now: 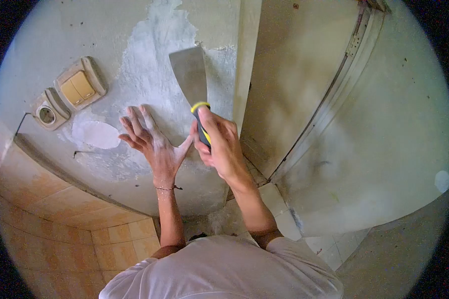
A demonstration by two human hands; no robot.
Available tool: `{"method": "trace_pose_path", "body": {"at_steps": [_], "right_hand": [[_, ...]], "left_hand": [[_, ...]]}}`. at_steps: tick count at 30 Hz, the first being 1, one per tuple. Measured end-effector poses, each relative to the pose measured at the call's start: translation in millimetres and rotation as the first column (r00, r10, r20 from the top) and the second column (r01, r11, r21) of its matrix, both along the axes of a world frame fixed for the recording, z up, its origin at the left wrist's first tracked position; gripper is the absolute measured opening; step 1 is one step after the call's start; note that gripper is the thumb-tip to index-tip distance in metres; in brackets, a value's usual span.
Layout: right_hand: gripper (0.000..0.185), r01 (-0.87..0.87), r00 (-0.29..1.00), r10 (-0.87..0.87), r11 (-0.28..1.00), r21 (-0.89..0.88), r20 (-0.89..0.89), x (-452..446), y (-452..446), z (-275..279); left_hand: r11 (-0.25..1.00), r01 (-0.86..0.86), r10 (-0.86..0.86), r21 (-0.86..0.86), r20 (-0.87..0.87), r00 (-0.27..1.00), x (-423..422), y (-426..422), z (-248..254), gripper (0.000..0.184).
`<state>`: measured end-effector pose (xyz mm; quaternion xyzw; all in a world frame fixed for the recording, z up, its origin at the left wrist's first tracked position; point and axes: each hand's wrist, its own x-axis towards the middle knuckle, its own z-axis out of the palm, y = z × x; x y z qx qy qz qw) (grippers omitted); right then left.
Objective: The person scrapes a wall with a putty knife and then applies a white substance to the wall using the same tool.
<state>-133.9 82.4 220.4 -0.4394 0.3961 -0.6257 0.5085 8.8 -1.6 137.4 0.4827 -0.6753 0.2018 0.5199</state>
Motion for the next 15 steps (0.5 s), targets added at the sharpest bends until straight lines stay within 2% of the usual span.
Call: {"method": "trace_pose_path", "body": {"at_steps": [5,7,10,15], "right_hand": [[0.055,0.003,0.999,-0.004,1.000,-0.019,-0.037,-6.8,-11.1,1.4],[0.055,-0.009,1.000,0.010,0.994,-0.107,0.006,-2.8,-12.9,6.0],[0.053,-0.010,1.000,0.010,1.000,-0.011,0.001,-6.5,0.4,-4.3],[0.052,-0.007,1.000,0.008,0.999,-0.049,0.028,-2.4,-13.5,-8.6]], "left_hand": [[1.000,0.002,-0.002,-0.004,0.031,1.000,0.5,2.7,0.6,0.136],[1.000,0.020,-0.020,0.004,-0.010,1.000,0.3,-0.2,-1.2,0.135],[1.000,0.009,-0.009,-0.019,-0.006,1.000,0.1,-1.8,-0.6,0.135],[1.000,0.005,-0.005,-0.011,-0.005,1.000,0.4,-2.5,-3.7,0.133]]}}
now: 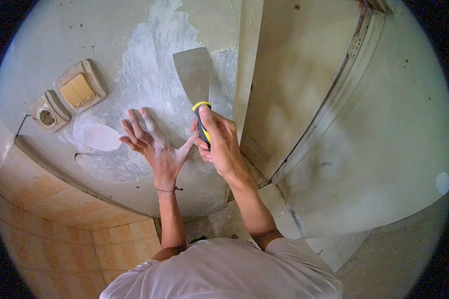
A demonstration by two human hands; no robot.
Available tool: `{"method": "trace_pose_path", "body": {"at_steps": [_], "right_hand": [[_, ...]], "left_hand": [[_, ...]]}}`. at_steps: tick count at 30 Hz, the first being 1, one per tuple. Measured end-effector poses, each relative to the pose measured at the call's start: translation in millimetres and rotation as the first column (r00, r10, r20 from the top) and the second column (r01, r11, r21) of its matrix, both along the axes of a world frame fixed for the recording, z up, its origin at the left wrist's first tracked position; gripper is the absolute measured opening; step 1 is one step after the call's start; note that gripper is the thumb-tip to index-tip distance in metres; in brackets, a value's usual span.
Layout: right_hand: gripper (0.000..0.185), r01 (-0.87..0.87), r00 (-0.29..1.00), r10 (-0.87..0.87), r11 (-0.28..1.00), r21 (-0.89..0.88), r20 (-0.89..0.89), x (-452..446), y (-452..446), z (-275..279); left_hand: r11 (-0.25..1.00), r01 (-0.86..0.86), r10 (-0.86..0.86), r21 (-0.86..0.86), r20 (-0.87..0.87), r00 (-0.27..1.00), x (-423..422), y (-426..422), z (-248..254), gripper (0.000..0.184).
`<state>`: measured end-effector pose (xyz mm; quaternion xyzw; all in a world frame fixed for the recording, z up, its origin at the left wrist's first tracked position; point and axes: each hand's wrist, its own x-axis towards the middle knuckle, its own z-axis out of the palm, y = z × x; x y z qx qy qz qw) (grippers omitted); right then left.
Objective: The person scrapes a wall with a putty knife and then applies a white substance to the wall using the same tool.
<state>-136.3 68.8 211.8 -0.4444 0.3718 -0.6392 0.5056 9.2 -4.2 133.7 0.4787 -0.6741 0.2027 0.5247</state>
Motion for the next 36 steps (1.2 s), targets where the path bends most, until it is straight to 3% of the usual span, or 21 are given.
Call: {"method": "trace_pose_path", "body": {"at_steps": [6,14,18,23,27,36], "right_hand": [[0.054,0.054,0.995,-0.053,0.998,0.019,-0.086,-8.3,3.3,0.2],[0.054,0.003,0.999,-0.001,0.999,0.035,-0.042,-9.8,7.6,9.8],[0.055,-0.020,0.999,0.018,0.998,-0.057,-0.039,-8.4,5.7,15.4],[0.055,-0.002,0.997,0.004,0.999,0.033,-0.075,-13.8,7.2,11.2],[0.055,-0.024,0.999,0.023,0.999,-0.026,-0.040,-9.1,7.1,12.5],[0.059,-0.019,0.998,0.020,1.000,0.019,-0.055,-11.0,14.1,7.8]], "left_hand": [[1.000,-0.004,0.004,-0.007,-0.010,1.000,-1.6,0.0,4.3,0.134],[1.000,-0.016,0.015,-0.027,-0.013,1.000,-2.9,-0.4,3.6,0.136],[1.000,-0.011,0.011,0.004,0.011,1.000,-0.6,4.7,4.3,0.135],[1.000,-0.019,0.019,0.003,0.012,1.000,1.1,5.8,5.4,0.135],[1.000,-0.011,0.011,0.013,0.006,1.000,0.8,5.0,7.5,0.134],[1.000,-0.019,0.020,-0.015,0.035,0.999,0.7,4.0,3.0,0.134]]}}
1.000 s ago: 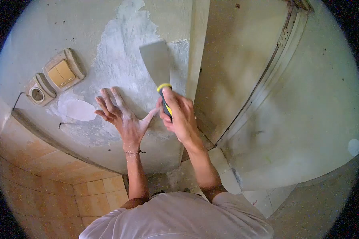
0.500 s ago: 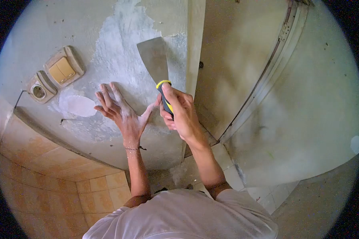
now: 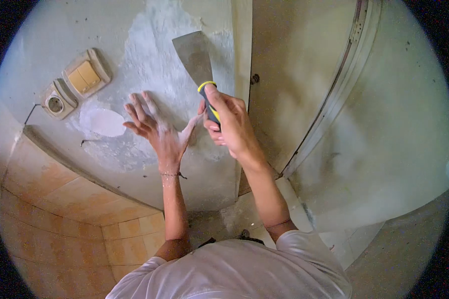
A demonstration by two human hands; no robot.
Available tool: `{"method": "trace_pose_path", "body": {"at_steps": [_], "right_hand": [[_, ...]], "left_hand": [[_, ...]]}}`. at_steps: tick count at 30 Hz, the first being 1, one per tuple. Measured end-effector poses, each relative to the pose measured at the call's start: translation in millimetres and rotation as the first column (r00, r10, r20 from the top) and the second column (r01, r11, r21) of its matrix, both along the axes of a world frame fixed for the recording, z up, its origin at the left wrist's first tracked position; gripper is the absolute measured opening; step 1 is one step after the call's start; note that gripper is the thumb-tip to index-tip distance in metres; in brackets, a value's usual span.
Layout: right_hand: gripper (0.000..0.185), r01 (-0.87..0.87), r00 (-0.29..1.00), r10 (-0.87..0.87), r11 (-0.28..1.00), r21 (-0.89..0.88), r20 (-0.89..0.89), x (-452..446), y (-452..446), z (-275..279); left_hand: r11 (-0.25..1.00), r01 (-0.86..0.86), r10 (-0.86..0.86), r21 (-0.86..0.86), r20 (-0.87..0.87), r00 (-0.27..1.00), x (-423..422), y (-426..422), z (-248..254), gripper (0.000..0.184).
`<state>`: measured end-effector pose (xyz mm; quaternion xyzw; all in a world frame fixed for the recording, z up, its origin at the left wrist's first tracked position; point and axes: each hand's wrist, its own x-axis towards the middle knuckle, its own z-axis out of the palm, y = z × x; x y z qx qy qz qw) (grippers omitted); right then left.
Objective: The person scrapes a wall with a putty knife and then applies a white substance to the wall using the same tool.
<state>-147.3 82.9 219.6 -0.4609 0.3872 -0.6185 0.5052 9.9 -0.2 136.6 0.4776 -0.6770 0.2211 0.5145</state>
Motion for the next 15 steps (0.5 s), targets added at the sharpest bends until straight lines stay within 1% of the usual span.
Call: {"method": "trace_pose_path", "body": {"at_steps": [2,3,4,6,7,11,13,15], "right_hand": [[0.060,0.019,1.000,-0.020,0.999,-0.034,-0.023,-0.9,-4.1,-2.5],[0.061,0.064,0.997,-0.067,0.993,-0.095,-0.030,2.2,-9.9,0.0],[0.061,0.067,0.997,-0.069,0.995,-0.073,-0.026,2.7,-8.7,-0.7],[0.060,0.070,0.997,-0.073,0.990,-0.121,-0.023,7.0,-13.8,9.2],[0.059,0.070,0.997,-0.073,0.995,-0.078,-0.035,6.7,-6.5,5.4],[0.056,0.088,0.993,-0.091,0.995,-0.041,-0.069,7.6,-4.0,2.1],[0.058,0.084,0.994,-0.092,0.988,-0.131,-0.052,10.4,-5.8,17.1],[0.057,0.086,0.994,-0.092,0.990,-0.109,-0.054,11.9,-2.3,13.1]], "left_hand": [[1.000,0.007,-0.007,-0.028,-0.006,1.000,0.1,-5.9,5.2,0.133],[1.000,0.014,-0.014,-0.022,0.003,1.000,1.8,-6.2,4.9,0.132],[1.000,0.020,-0.020,-0.002,0.012,1.000,2.8,-1.7,0.6,0.131],[1.000,0.021,-0.021,-0.019,0.022,1.000,2.9,-3.0,3.2,0.129],[1.000,0.018,-0.018,-0.014,0.018,1.000,2.8,-1.9,2.5,0.128],[0.999,0.010,-0.010,-0.030,0.009,1.000,3.0,-5.8,-1.7,0.128],[1.000,0.008,-0.007,-0.029,0.011,1.000,3.1,-4.2,-2.5,0.128],[0.999,0.012,-0.011,-0.043,0.021,1.000,4.2,-5.1,1.0,0.128]]}}
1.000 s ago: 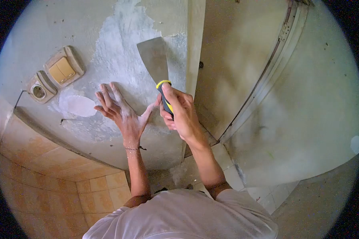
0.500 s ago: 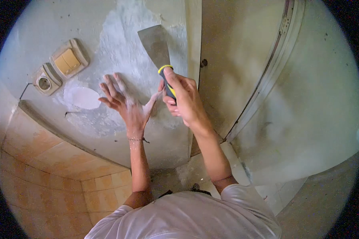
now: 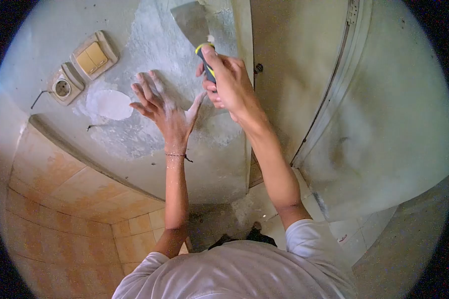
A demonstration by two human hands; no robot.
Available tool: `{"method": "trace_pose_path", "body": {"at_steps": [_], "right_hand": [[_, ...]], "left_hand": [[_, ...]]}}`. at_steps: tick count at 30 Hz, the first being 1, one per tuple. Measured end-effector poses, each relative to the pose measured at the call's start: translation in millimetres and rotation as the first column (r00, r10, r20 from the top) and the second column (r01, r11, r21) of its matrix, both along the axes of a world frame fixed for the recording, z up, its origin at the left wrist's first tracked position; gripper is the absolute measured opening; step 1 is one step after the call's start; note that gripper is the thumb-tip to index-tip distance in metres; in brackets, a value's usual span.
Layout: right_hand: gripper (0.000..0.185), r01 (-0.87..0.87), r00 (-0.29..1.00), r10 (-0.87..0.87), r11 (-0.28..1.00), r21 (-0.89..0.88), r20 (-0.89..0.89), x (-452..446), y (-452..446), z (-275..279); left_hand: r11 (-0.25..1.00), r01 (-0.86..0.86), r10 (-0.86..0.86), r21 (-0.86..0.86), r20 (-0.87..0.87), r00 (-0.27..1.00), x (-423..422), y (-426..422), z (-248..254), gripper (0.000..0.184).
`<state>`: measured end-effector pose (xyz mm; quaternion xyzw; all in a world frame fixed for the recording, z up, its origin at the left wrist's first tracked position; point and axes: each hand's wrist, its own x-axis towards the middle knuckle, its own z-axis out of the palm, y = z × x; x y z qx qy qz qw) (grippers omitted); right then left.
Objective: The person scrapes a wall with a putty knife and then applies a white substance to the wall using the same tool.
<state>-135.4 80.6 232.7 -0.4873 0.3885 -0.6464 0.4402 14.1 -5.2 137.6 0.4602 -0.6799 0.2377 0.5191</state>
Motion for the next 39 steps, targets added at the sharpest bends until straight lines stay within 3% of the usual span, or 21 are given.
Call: {"method": "trace_pose_path", "body": {"at_steps": [9,12,14,22,25,29,33,39], "right_hand": [[0.057,0.010,1.000,-0.010,1.000,-0.028,-0.009,2.6,-2.1,8.0],[0.055,-0.049,0.998,0.049,0.999,0.007,0.030,3.6,-1.7,10.7],[0.055,-0.109,0.982,0.115,0.993,-0.045,0.147,13.8,-0.4,15.9],[0.056,-0.136,0.950,0.150,0.988,-0.068,0.274,26.6,-13.6,5.3],[0.055,-0.102,0.966,0.126,0.988,-0.115,0.226,25.4,-16.0,3.8],[0.055,-0.150,0.956,0.156,0.988,-0.040,0.247,38.6,-4.0,-1.4],[0.058,-0.102,0.974,0.124,0.988,-0.119,0.192,23.1,-19.6,10.7],[0.057,-0.073,0.994,0.074,0.997,-0.007,0.078,7.3,-7.4,1.6]], "left_hand": [[1.000,0.022,-0.022,0.009,0.023,0.999,3.3,4.8,1.2,0.128],[1.000,0.030,-0.030,0.004,0.026,0.999,4.7,5.6,0.5,0.126],[0.999,0.045,-0.046,0.017,0.014,0.999,5.9,4.9,-1.1,0.125],[0.997,0.075,-0.075,-0.004,-0.005,0.997,5.5,3.5,-2.1,0.124],[0.997,0.079,-0.079,0.003,-0.003,0.997,6.8,3.3,-1.6,0.123],[0.996,0.095,-0.095,0.002,-0.026,0.995,4.6,4.3,-2.8,0.124],[0.998,0.064,-0.064,0.002,-0.006,0.998,6.4,3.8,-2.5,0.124],[0.998,0.055,-0.055,0.024,0.012,0.998,6.1,4.0,-1.3,0.125]]}}
